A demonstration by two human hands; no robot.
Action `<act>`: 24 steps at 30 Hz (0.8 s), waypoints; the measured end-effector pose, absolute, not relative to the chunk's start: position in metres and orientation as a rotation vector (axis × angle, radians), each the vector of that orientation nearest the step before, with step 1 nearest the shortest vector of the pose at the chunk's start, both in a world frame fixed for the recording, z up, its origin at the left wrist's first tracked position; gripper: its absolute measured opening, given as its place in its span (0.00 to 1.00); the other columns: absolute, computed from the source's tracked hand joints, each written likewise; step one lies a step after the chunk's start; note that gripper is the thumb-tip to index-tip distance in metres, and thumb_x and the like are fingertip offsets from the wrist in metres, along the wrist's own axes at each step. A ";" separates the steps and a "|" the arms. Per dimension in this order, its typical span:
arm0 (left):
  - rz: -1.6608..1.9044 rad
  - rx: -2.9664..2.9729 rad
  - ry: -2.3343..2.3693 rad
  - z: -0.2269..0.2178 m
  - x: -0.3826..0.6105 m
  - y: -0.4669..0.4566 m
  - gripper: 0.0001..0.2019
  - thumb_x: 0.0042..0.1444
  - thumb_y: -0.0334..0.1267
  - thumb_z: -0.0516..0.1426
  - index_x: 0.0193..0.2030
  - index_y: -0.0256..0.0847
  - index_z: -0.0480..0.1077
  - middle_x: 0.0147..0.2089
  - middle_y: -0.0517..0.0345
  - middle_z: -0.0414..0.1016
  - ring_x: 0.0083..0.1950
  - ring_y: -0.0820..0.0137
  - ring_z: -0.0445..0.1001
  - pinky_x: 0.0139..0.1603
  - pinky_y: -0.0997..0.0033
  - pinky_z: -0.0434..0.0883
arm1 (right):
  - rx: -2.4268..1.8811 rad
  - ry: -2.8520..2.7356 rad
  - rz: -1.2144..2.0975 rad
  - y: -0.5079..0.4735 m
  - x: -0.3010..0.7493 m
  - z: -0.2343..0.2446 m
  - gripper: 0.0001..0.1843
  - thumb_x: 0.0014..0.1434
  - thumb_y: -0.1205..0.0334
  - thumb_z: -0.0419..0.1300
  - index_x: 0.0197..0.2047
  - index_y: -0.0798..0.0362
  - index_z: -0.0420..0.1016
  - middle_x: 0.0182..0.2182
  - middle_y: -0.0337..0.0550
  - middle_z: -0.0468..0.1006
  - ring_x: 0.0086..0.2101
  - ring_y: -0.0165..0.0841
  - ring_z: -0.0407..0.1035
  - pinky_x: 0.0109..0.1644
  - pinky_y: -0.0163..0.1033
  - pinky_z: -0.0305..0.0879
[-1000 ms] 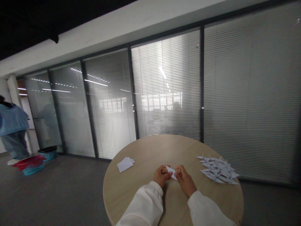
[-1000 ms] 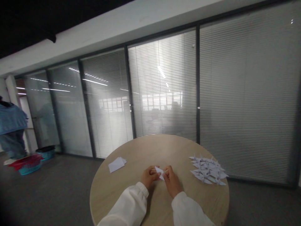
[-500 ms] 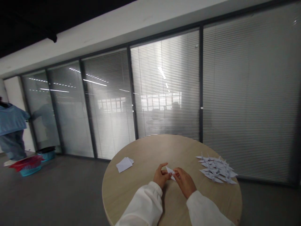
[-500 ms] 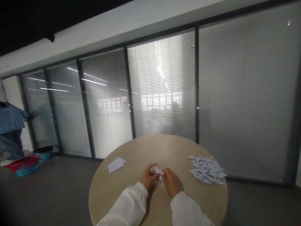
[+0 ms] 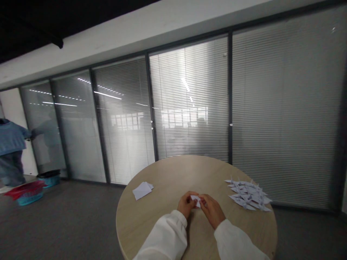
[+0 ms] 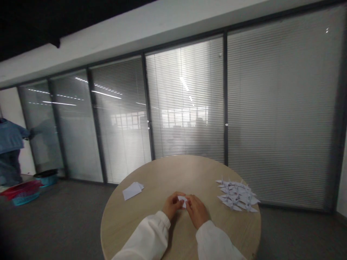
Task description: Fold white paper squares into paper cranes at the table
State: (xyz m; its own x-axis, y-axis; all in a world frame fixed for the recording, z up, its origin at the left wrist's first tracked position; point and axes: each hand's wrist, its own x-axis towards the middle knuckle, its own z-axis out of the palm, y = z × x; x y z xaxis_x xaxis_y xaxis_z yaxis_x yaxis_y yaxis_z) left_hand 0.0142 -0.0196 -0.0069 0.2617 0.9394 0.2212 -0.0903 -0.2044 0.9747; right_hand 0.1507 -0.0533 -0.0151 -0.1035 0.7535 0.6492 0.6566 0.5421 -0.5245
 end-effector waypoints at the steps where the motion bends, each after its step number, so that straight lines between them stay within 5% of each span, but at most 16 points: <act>1: 1.196 1.432 0.851 -0.007 0.015 -0.020 0.17 0.34 0.41 0.62 0.33 0.37 0.69 0.19 0.65 0.63 0.22 0.77 0.63 0.27 0.73 0.67 | -1.163 -1.808 0.118 -0.053 0.151 -0.015 0.12 0.55 0.64 0.46 0.40 0.51 0.67 0.34 0.45 0.73 0.36 0.33 0.67 0.41 0.37 0.63; 10: 1.260 1.421 0.945 -0.003 0.017 -0.022 0.11 0.34 0.35 0.62 0.28 0.37 0.67 0.17 0.67 0.63 0.19 0.78 0.61 0.23 0.75 0.66 | -1.228 -1.846 0.054 -0.058 0.151 -0.011 0.12 0.58 0.60 0.43 0.37 0.49 0.66 0.31 0.42 0.72 0.34 0.32 0.67 0.38 0.34 0.61; 24: 1.252 1.388 0.897 -0.009 0.015 -0.017 0.11 0.34 0.33 0.61 0.28 0.36 0.68 0.18 0.64 0.67 0.21 0.76 0.65 0.24 0.75 0.65 | -1.323 -2.019 -0.593 -0.058 0.146 -0.011 0.11 0.58 0.67 0.46 0.28 0.53 0.66 0.22 0.43 0.72 0.26 0.33 0.64 0.33 0.37 0.51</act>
